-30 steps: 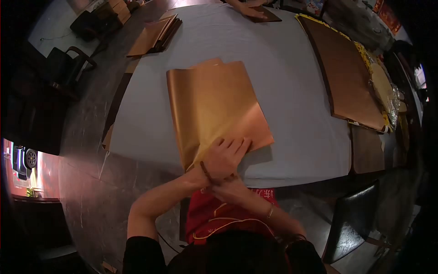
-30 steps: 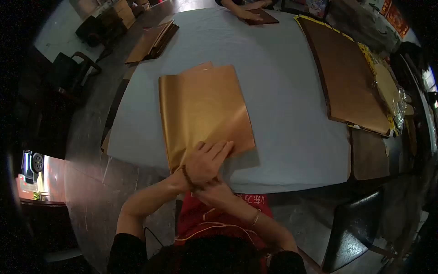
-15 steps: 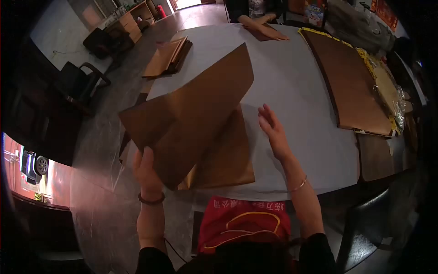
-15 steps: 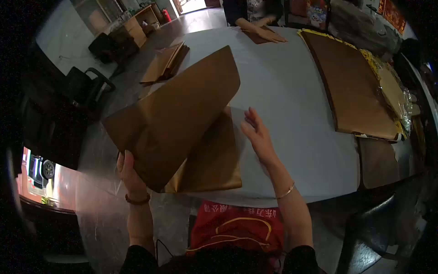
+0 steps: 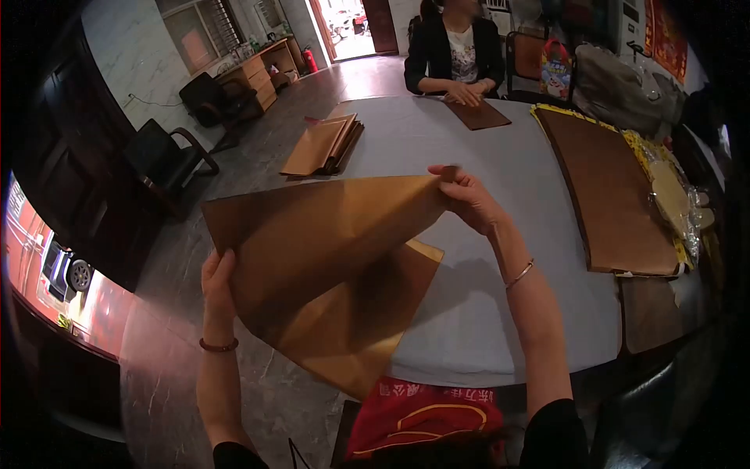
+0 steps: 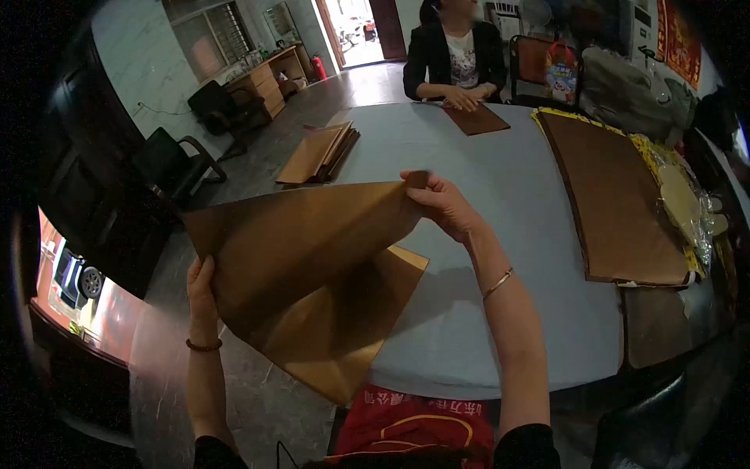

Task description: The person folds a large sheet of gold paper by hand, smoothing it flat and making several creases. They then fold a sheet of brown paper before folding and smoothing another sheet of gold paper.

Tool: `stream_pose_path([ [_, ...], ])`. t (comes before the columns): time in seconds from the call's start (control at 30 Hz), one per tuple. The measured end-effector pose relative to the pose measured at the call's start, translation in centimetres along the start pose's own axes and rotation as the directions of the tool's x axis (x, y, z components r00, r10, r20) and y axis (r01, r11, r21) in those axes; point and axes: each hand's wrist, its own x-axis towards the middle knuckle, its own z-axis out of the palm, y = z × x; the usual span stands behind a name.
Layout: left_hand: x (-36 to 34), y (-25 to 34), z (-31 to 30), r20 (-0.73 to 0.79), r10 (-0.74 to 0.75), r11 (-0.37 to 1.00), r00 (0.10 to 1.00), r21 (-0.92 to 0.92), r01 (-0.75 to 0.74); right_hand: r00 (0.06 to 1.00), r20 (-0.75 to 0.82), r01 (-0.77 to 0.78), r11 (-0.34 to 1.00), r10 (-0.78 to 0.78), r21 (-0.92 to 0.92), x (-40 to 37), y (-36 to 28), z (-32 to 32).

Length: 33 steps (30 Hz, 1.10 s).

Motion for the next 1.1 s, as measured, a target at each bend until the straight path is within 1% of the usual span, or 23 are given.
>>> stream_pose_path([
  [0.07, 2.1, 0.3, 0.6, -0.043, -0.01, 0.998, 0.999, 0.059, 0.013, 1.0, -0.005, 0.016, 0.999, -0.016, -0.047, -0.2, -1.9, -0.1],
  [0.1, 3.4, 0.5, 0.8, -0.037, -0.002, 0.999, 0.999, 0.045, 0.004, 0.999, -0.043, 0.024, 0.992, -0.029, -0.122, -0.2, -2.9, -0.1],
  [0.2, 8.3, 1.5, 2.0, 0.064, 0.018, 0.995, 0.998, 0.1, -0.024, 0.987, -0.128, 0.05, 0.95, -0.094, -0.308, 0.9, -6.3, -1.3],
  [0.23, 10.3, 1.8, 2.2, 0.111, 0.012, 0.976, 0.994, 0.215, -0.036, 0.977, -0.169, 0.054, 0.916, -0.131, -0.398, 1.4, -7.6, -1.6],
  [0.27, 12.1, 2.2, 3.1, 0.155, 0.005, 0.943, 0.988, 0.328, -0.056, 0.964, -0.201, 0.082, 0.915, -0.173, -0.396, 1.6, -9.5, -1.0],
  [0.3, 13.7, 2.7, 4.0, 0.167, 0.019, 0.946, 0.986, 0.316, -0.072, 0.961, -0.202, 0.093, 0.907, -0.19, -0.41, 2.0, -11.1, -1.1],
  [0.37, 17.0, 4.9, 7.2, 0.22, 0.001, 0.897, 0.975, 0.431, -0.098, 0.93, -0.197, 0.209, 0.889, -0.309, -0.406, 3.3, -15.1, -1.7],
  [0.4, 18.6, 5.8, 8.5, 0.226, 0.016, 0.901, 0.974, 0.419, -0.112, 0.904, -0.207, 0.227, 0.831, -0.374, -0.508, 4.1, -17.0, -2.4],
  [0.47, 22.2, 7.4, 10.6, 0.277, 0.095, 0.73, 0.956, 0.634, -0.256, 0.892, -0.186, 0.252, 0.795, -0.412, -0.552, 5.1, -21.5, -3.1],
  [0.53, 27.0, 7.9, 11.2, 0.261, 0.186, 0.619, 0.947, 0.717, -0.319, 0.839, -0.184, 0.293, 0.71, -0.513, -0.64, 4.9, -25.6, -1.8],
  [0.6, 27.5, 10.2, 14.2, 0.259, 0.294, 0.697, 0.92, 0.601, -0.392, 0.788, -0.126, 0.388, 0.646, -0.602, -0.657, 4.2, -29.0, 0.0],
  [0.67, 28.0, 12.3, 16.4, 0.235, 0.407, 0.625, 0.883, 0.633, -0.457, 0.668, 0.01, 0.443, 0.387, -0.744, -0.809, 5.5, -32.6, -1.9],
  [0.7, 27.3, 13.5, 17.5, 0.233, 0.4, 0.634, 0.887, 0.628, -0.451, 0.674, 0.006, 0.433, 0.388, -0.739, -0.814, 4.4, -33.1, -2.3],
  [0.8, 26.6, 15.9, 18.0, 0.148, 0.381, 0.643, 0.913, 0.667, -0.377, 0.633, 0.169, 0.342, 0.078, -0.755, -0.936, 1.3, -34.5, -2.3],
  [0.83, 26.9, 16.5, 16.8, 0.445, 0.408, 0.705, 0.797, 0.401, -0.584, 0.625, 0.228, 0.31, -0.031, -0.747, -0.95, 0.2, -35.1, -2.0],
  [0.87, 26.5, 16.9, 16.4, 0.668, 0.469, 0.733, 0.578, 0.07, -0.676, 0.616, 0.29, 0.278, -0.142, -0.732, -0.95, -0.8, -35.6, -1.6],
  [0.9, 26.0, 16.4, 16.4, 0.666, 0.47, 0.736, 0.579, 0.067, -0.674, 0.607, 0.352, 0.245, -0.254, -0.712, -0.936, -1.9, -36.3, -1.2],
  [0.93, 24.7, 15.6, 16.9, 0.455, 0.541, 0.764, 0.708, 0.087, -0.64, 0.599, 0.414, 0.21, -0.365, -0.685, -0.907, -2.9, -36.9, -0.6],
  [0.97, 23.3, 14.8, 16.9, 0.216, 0.573, 0.793, 0.79, 0.097, -0.602, 0.592, 0.472, 0.174, -0.468, -0.654, -0.866, -4.0, -37.2, 0.0],
  [1.0, 21.8, 13.9, 15.9, 0.217, 0.571, 0.795, 0.792, 0.096, -0.599, 0.589, 0.523, 0.135, -0.563, -0.617, -0.816, -4.9, -37.2, 0.4],
  [1.03, 19.9, 12.7, 14.2, 0.305, 0.645, 0.655, 0.701, 0.252, -0.712, 0.59, 0.57, 0.099, -0.649, -0.572, -0.754, -5.5, -37.0, 0.7],
  [1.07, 17.9, 11.1, 12.8, 0.405, 0.682, 0.476, 0.608, 0.385, -0.791, 0.562, 0.404, 0.319, -0.262, -0.722, -0.911, -7.1, -34.4, 2.4],
  [1.1, 15.9, 8.9, 12.0, 0.355, 0.638, 0.696, 0.683, 0.113, -0.709, 0.589, 0.186, 0.498, 0.172, -0.787, -0.85, -9.6, -30.8, 4.5],
])
